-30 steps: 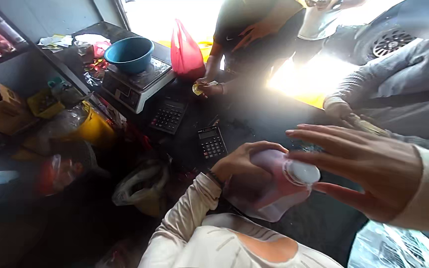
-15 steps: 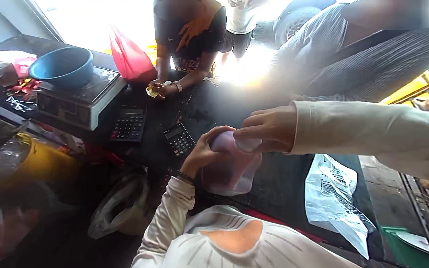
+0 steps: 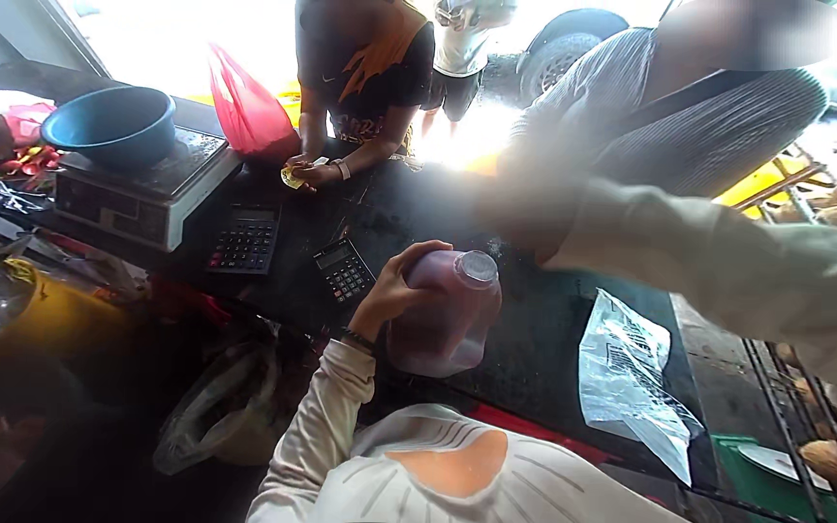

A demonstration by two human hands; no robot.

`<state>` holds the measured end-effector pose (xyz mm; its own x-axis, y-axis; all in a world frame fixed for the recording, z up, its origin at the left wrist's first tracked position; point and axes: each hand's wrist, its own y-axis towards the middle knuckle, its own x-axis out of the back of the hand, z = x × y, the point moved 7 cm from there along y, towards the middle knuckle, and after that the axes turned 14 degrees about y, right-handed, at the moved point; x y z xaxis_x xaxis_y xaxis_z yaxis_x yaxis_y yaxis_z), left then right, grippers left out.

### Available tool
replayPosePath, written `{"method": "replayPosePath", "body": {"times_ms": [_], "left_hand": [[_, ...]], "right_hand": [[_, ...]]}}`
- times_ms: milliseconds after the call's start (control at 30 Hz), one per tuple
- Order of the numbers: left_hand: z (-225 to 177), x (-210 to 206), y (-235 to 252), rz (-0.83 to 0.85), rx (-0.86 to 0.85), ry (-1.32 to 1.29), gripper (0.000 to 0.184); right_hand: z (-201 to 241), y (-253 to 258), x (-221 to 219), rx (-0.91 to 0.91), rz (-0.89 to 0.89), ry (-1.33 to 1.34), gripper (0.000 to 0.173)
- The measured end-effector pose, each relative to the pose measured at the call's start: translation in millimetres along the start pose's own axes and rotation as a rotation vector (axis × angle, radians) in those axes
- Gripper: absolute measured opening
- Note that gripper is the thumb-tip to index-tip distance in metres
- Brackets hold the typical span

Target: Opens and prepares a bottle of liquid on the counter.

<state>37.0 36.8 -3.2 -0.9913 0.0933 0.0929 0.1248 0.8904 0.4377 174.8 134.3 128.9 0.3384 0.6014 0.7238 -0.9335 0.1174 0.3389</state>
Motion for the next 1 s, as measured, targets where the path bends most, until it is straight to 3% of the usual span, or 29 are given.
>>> {"method": "replayPosePath", "body": {"times_ms": [100, 167, 267, 333, 433, 533, 600, 1000], "left_hand": [[1.8, -1.1, 1.1, 0.007, -0.010, 0.014, 0.079], [2.0, -1.1, 1.1, 0.004, -0.016, 0.022, 0.079], [-0.4, -0.4, 0.4, -0.004, -0.030, 0.010, 0.078], [-8.0, 0.6, -2.0, -0.014, -0.038, 0.064, 0.080], [-43.7, 7.9, -4.4, -0.060, -0.136, 0.224, 0.080], [-98.3, 13.2, -2.7, -0.115, -0.318, 0.493, 0.032], [-120.9, 8.7, 1.6, -0.082, -0.398, 0.625, 0.013], [-153.9, -17.6, 1.7, 0.059, -0.718, 1.209, 0.013]], "right_hand": [[-4.3, -2.1, 12.5, -0.330, 0.057, 0.295, 0.017], [-5.7, -17.1, -4.6, -0.239, -0.026, 0.405, 0.020], [39.7, -20.7, -20.7, -0.017, -0.203, 0.119, 0.018], [81.1, -15.2, -26.2, -0.111, -0.219, -0.109, 0.016], [97.6, -17.5, -36.3, -0.223, -0.202, -0.186, 0.023], [106.2, -22.5, -48.5, 0.028, -0.310, -0.428, 0.020], [112.1, -22.3, -53.8, 0.078, -0.321, -0.511, 0.019], [126.5, -16.5, -72.4, 0.083, -0.341, -0.755, 0.018]]}}
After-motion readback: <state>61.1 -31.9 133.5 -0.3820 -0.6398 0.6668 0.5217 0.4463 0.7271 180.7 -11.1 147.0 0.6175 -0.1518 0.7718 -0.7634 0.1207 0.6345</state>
